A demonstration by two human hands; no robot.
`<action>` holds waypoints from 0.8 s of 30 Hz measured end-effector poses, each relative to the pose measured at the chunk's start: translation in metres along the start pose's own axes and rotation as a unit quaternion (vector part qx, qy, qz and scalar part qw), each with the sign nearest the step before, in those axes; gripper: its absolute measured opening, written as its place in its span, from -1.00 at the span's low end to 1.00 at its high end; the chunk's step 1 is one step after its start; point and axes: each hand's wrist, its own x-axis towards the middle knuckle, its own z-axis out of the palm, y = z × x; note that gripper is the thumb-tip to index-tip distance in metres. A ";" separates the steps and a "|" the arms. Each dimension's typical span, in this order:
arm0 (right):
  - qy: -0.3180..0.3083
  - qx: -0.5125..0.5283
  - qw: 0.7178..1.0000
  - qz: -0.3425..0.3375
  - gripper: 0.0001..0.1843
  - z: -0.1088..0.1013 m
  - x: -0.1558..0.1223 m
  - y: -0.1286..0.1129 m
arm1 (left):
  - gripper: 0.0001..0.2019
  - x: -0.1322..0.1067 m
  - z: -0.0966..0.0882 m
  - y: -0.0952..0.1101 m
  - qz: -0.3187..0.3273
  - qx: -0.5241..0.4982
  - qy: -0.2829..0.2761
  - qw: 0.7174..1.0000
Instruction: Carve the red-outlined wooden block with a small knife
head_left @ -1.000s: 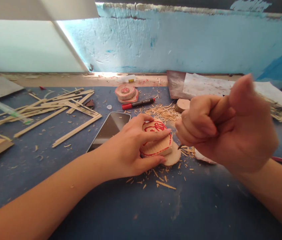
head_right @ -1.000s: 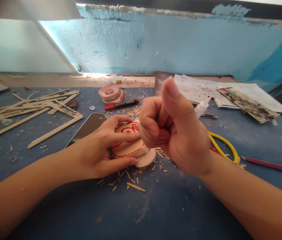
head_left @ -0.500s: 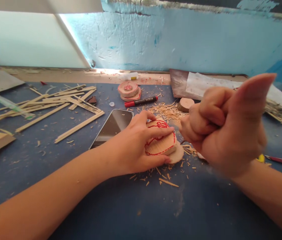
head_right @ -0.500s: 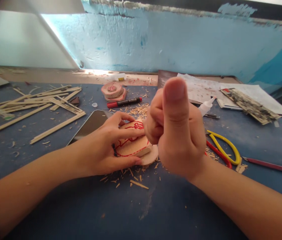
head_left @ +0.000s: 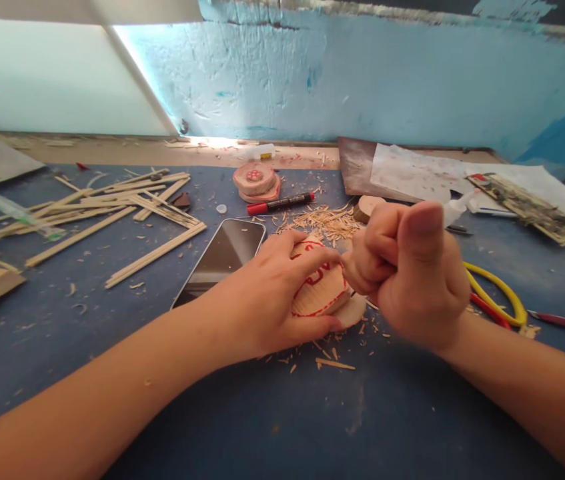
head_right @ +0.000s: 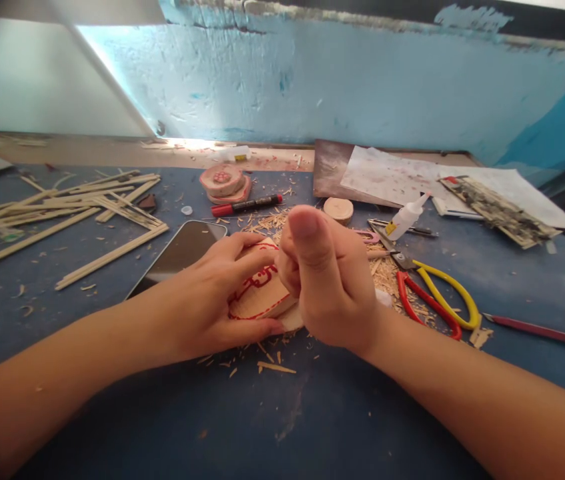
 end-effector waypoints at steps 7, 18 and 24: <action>-0.007 0.012 1.000 0.003 -0.41 0.001 0.000 -0.001 | -0.37 0.000 -0.001 -0.001 -0.001 -0.006 -0.011 1.000; 0.001 0.017 1.000 -0.002 -0.38 0.002 0.002 -0.001 | -0.37 0.000 0.000 -0.002 -0.001 -0.024 -0.007 1.000; 0.009 0.011 1.000 -0.012 -0.39 0.003 0.002 -0.003 | -0.37 0.001 0.000 0.000 0.000 -0.009 0.001 1.000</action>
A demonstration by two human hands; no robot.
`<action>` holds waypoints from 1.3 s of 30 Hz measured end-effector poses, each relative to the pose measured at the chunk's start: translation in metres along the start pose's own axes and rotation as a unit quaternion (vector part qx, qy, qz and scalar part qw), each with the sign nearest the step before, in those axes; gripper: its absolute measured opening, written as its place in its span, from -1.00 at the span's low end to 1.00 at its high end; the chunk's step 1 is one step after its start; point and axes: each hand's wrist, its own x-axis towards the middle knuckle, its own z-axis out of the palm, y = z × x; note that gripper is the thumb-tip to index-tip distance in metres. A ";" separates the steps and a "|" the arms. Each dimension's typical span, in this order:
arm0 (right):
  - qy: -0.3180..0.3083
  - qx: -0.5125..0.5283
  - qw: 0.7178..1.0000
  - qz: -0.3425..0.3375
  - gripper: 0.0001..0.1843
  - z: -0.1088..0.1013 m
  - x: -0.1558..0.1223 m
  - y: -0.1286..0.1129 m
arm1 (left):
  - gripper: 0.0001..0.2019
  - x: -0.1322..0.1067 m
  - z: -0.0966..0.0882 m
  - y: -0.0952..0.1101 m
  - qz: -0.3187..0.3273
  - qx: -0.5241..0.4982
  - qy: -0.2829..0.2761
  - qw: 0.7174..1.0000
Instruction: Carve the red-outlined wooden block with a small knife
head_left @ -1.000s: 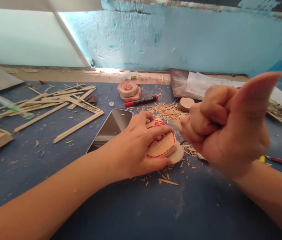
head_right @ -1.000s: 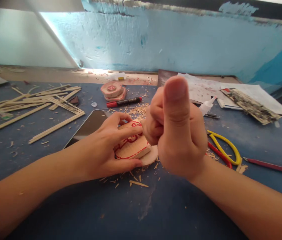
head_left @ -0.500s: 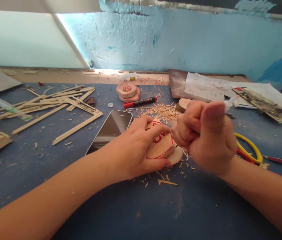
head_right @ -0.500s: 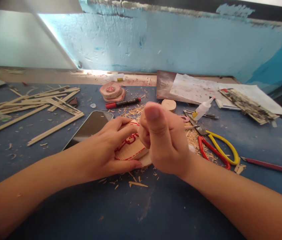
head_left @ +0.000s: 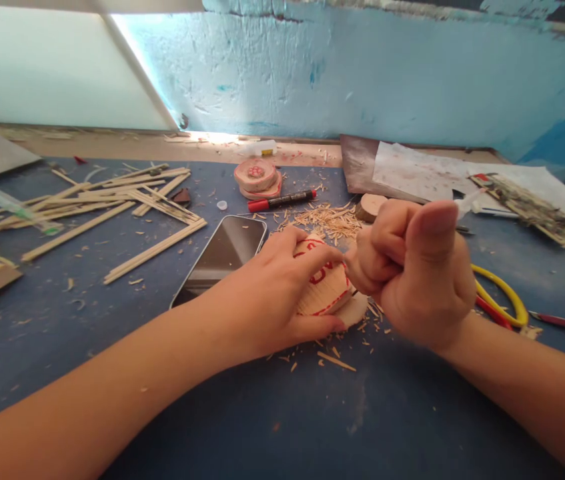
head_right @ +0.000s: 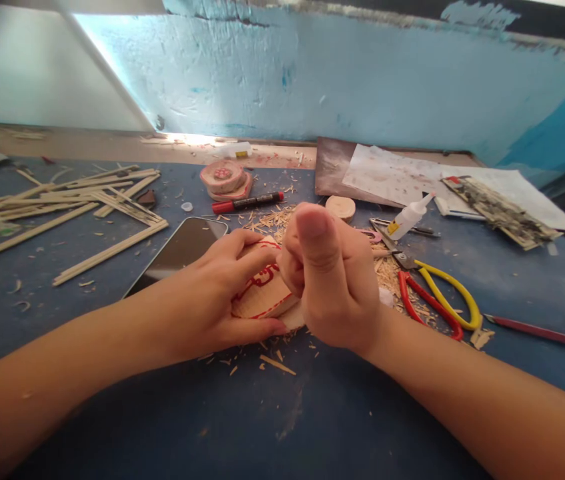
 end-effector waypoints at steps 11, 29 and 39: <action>-0.013 0.009 1.000 0.013 -0.37 0.002 0.003 -0.006 | -0.35 -0.001 0.000 -0.001 -0.003 -0.007 -0.011 1.000; -0.052 0.001 0.998 0.028 -0.38 -0.004 -0.001 0.000 | -0.34 0.000 0.001 -0.004 0.000 -0.007 -0.009 1.000; -0.047 0.001 0.998 0.034 -0.31 -0.006 0.006 -0.008 | -0.33 0.001 -0.001 -0.003 -0.007 -0.012 -0.013 1.000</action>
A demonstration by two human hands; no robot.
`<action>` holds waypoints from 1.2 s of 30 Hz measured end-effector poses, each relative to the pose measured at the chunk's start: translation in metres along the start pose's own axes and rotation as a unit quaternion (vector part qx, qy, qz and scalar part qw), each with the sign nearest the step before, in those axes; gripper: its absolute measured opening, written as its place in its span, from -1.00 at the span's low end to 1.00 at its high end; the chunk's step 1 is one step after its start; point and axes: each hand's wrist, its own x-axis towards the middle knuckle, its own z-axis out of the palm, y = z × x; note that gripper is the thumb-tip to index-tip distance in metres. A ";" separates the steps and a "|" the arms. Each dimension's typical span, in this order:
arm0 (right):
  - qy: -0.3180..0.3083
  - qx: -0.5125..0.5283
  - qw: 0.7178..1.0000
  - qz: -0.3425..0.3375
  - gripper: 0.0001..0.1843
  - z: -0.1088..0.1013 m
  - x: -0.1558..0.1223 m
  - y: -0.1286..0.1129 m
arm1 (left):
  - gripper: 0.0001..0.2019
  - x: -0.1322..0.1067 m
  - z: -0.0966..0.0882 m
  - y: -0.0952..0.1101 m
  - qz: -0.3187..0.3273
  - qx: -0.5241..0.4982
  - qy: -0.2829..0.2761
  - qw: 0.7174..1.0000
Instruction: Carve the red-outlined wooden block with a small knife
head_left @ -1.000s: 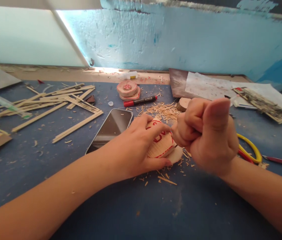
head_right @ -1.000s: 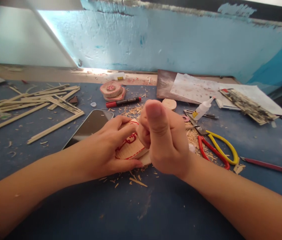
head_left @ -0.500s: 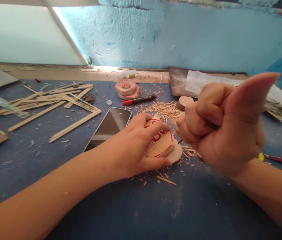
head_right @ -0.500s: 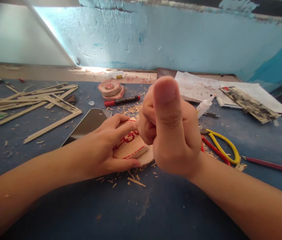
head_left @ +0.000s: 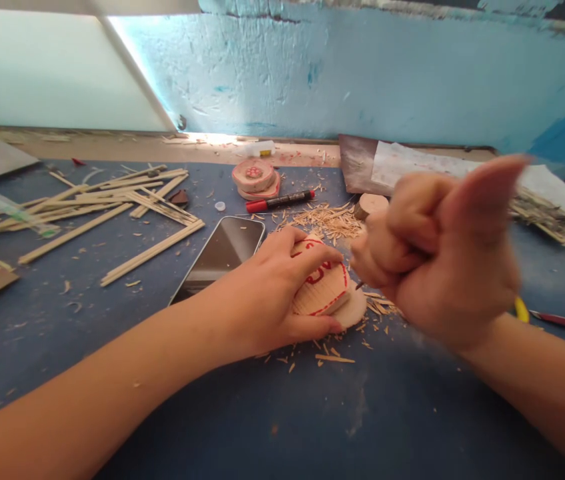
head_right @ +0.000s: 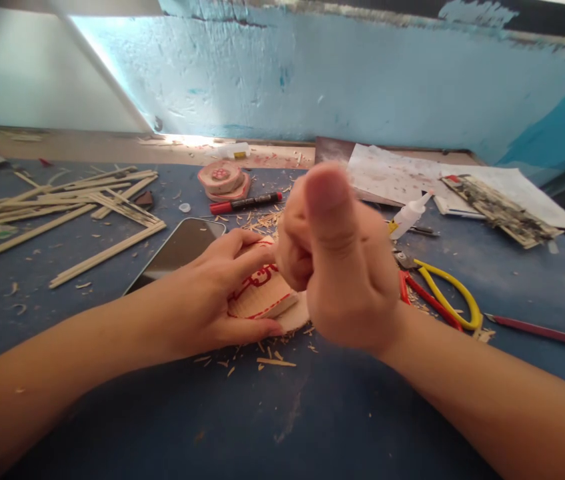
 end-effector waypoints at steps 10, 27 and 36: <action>-0.008 0.023 1.000 -0.006 -0.35 0.001 -0.005 0.010 | -0.32 0.001 -0.001 -0.001 0.004 -0.002 -0.006 1.000; -0.003 0.029 1.000 0.009 -0.36 0.003 -0.004 0.013 | -0.32 0.001 0.000 -0.002 0.006 -0.015 0.001 1.000; 0.024 0.031 0.999 0.003 -0.34 0.006 -0.004 0.008 | -0.35 0.001 0.000 -0.002 0.023 0.017 0.007 1.000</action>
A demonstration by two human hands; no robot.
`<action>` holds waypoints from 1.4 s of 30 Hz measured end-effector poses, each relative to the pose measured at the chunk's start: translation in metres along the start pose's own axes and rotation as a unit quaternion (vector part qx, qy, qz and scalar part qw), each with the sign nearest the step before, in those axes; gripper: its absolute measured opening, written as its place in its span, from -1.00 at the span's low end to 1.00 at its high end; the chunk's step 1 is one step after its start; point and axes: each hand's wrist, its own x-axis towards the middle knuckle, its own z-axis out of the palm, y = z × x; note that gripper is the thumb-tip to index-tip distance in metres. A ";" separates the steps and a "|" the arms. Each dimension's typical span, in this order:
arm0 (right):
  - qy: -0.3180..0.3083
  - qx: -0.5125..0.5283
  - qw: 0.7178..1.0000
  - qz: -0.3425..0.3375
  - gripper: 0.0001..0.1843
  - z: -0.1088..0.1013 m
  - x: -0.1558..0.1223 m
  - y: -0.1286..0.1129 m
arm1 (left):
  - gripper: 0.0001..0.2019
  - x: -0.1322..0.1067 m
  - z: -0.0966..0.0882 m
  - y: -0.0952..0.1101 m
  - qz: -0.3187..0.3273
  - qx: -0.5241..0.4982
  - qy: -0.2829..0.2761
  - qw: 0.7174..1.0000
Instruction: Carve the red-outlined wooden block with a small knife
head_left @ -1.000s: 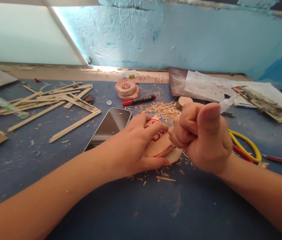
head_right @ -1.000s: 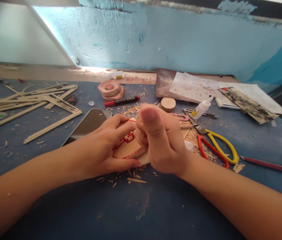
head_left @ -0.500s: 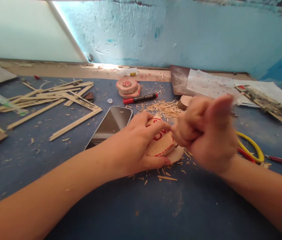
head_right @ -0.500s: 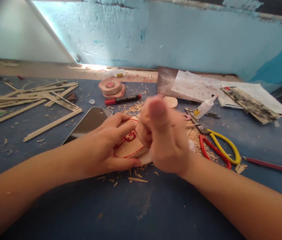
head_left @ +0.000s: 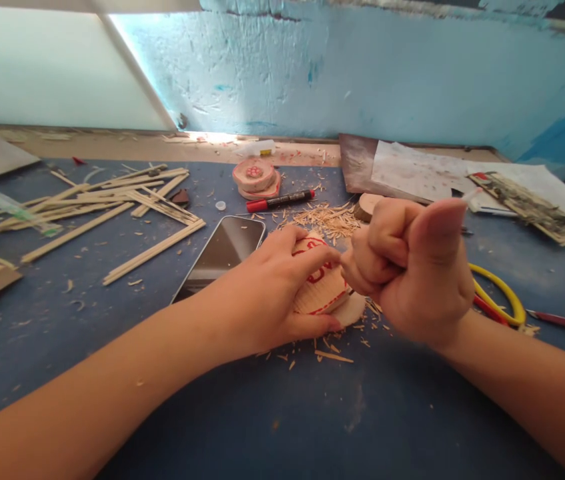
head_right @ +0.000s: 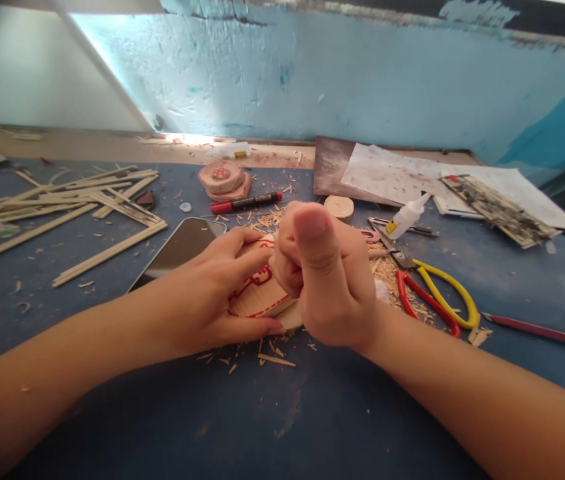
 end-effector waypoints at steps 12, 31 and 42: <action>0.003 0.031 1.000 0.004 -0.36 -0.001 0.003 0.013 | -0.41 0.002 -0.004 0.005 -0.018 -0.033 -0.019 0.999; -0.039 0.041 0.998 0.014 -0.37 -0.004 0.003 0.010 | -0.35 0.001 -0.009 0.000 -0.010 -0.026 -0.031 0.999; -0.095 0.069 0.990 0.074 -0.37 -0.013 0.013 -0.013 | -0.47 -0.002 -0.014 -0.011 0.047 -0.019 -0.031 0.998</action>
